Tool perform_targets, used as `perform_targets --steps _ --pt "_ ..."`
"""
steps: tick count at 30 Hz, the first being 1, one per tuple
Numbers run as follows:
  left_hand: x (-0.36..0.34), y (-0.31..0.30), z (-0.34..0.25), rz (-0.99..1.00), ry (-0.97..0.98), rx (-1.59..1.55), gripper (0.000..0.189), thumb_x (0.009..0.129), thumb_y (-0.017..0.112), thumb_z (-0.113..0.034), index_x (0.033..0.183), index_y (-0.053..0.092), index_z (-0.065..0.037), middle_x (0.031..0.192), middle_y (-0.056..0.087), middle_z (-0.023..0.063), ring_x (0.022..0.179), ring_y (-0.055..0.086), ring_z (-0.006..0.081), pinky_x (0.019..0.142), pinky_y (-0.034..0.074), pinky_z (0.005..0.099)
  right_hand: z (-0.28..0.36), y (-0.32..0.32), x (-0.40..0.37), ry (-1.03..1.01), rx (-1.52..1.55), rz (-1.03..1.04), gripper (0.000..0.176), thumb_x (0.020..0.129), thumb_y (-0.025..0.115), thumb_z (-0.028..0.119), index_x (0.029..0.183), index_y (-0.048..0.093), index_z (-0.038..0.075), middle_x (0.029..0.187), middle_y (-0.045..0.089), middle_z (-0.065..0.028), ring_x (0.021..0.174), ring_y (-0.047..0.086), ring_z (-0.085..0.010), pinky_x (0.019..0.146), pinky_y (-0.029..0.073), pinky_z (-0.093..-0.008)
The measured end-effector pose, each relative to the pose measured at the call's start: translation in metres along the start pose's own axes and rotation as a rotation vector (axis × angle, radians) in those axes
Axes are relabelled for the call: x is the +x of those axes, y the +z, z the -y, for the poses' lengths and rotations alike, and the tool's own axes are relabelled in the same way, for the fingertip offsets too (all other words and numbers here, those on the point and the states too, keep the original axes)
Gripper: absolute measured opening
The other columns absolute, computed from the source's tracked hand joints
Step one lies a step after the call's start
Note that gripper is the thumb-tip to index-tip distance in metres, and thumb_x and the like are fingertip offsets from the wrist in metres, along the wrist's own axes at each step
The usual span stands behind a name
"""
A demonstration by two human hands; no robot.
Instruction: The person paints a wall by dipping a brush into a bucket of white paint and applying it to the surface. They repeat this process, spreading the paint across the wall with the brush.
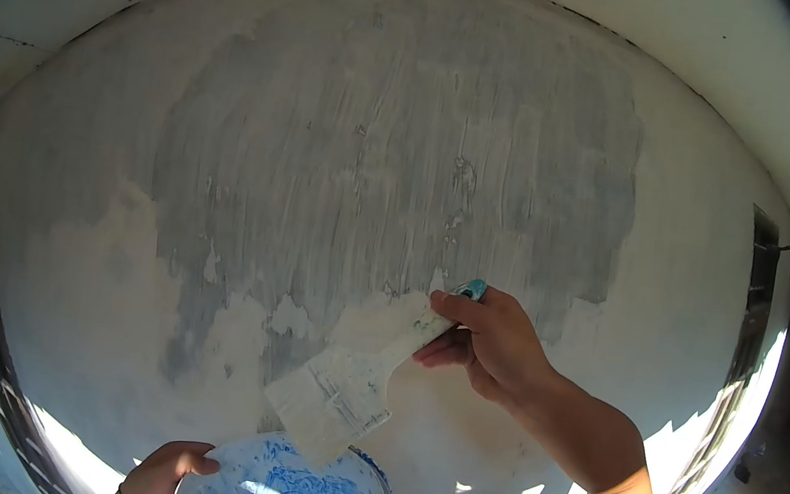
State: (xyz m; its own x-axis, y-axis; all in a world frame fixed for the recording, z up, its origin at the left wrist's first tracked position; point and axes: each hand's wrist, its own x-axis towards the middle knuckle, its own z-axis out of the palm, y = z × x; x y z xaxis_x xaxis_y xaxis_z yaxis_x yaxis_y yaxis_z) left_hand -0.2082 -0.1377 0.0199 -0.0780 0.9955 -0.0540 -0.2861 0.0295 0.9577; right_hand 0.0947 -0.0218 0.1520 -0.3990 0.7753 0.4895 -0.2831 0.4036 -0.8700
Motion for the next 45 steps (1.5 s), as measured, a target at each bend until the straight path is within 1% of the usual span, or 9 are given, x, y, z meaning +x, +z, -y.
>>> perform_targets --steps 7,13,15,20,23,27,30,37,45 --pt "-0.009 0.005 -0.051 0.137 0.124 -0.227 0.038 0.080 0.043 -0.006 0.110 0.044 0.017 0.099 0.059 0.0236 0.081 0.064 0.0287 0.073 0.053 0.0368 0.033 0.011 0.032 -0.106 0.082 -0.052 0.023 0.089 0.052 0.011 0.095 0.049 -0.011 0.084 0.060 -0.0220 0.066 0.066 -0.0235 0.059 0.059 -0.0271" --pt "-0.004 -0.007 -0.046 0.090 0.134 -0.221 0.026 0.083 0.044 -0.004 0.101 0.047 0.014 0.095 0.060 0.0228 0.076 0.066 0.0272 0.066 0.055 0.0342 0.006 0.044 0.006 -0.343 -0.394 0.477 0.017 0.090 0.054 0.015 0.095 0.050 0.000 0.082 0.062 -0.0151 0.068 0.066 -0.0203 0.058 0.056 -0.0269" --pt "0.009 -0.031 -0.028 -0.028 0.293 0.195 0.019 0.085 0.045 -0.003 0.096 0.049 0.011 0.093 0.060 0.0213 0.075 0.066 0.0256 0.062 0.055 0.0312 -0.014 0.054 -0.004 -0.407 -0.539 0.594 0.017 0.090 0.055 0.017 0.096 0.050 0.002 0.082 0.063 -0.0129 0.068 0.066 -0.0188 0.058 0.054 -0.0255" --pt "-0.017 0.002 -0.038 0.024 -0.022 -0.156 0.017 0.086 0.050 -0.004 0.094 0.047 0.010 0.095 0.059 0.0214 0.075 0.066 0.0247 0.061 0.056 0.0296 -0.042 0.076 -0.011 -0.505 -0.695 0.712 0.025 0.091 0.054 0.027 0.096 0.050 0.003 0.074 0.062 -0.0162 0.060 0.062 -0.0202 0.052 0.046 -0.0266" --pt "-0.026 0.008 -0.037 -0.171 -0.049 -0.050 0.030 0.083 0.050 -0.011 0.104 0.049 0.011 0.081 0.063 0.0149 0.037 0.049 0.0118 0.028 0.030 0.0193 -0.054 0.088 -0.008 -0.384 -0.621 0.718 0.025 0.090 0.056 0.026 0.099 0.051 0.004 0.076 0.063 -0.0129 0.064 0.064 -0.0168 0.051 0.044 -0.0222" --pt "-0.028 -0.020 -0.024 -0.126 -0.024 0.020 0.030 0.083 0.051 -0.012 0.102 0.049 0.010 0.081 0.063 0.0149 0.038 0.050 0.0125 0.028 0.032 0.0194 -0.072 0.102 -0.001 -0.095 -0.495 0.702 0.024 0.090 0.057 0.025 0.098 0.051 0.003 0.078 0.064 -0.0108 0.066 0.065 -0.0143 0.051 0.044 -0.0198" --pt "-0.030 -0.031 -0.021 -0.145 -0.051 -0.019 0.027 0.083 0.051 -0.012 0.100 0.050 0.009 0.080 0.062 0.0149 0.038 0.051 0.0125 0.029 0.032 0.0194 -0.068 0.101 0.002 -0.362 -0.557 0.707 0.025 0.090 0.057 0.024 0.098 0.050 0.002 0.082 0.063 -0.0115 0.069 0.065 -0.0144 0.053 0.047 -0.0216" --pt "-0.044 -0.052 -0.027 -0.189 0.059 -0.259 0.024 0.083 0.048 -0.005 0.098 0.044 0.013 0.084 0.059 0.0193 0.054 0.061 0.0199 0.039 0.047 0.0223 0.072 0.090 0.070 -0.590 -0.139 0.167 0.024 0.088 0.058 0.017 0.096 0.050 -0.004 0.085 0.062 -0.0164 0.067 0.065 -0.0215 0.061 0.056 -0.0291" --pt "-0.052 -0.072 -0.034 -0.274 0.100 -0.344 0.019 0.080 0.049 -0.003 0.093 0.046 0.011 0.077 0.059 0.0192 0.040 0.053 0.0169 0.028 0.035 0.0224 0.239 0.094 0.092 -1.369 -0.826 -0.393 0.019 0.087 0.058 0.017 0.087 0.054 -0.002 0.075 0.059 -0.0102 0.068 0.059 -0.0176 0.063 0.050 -0.0310"
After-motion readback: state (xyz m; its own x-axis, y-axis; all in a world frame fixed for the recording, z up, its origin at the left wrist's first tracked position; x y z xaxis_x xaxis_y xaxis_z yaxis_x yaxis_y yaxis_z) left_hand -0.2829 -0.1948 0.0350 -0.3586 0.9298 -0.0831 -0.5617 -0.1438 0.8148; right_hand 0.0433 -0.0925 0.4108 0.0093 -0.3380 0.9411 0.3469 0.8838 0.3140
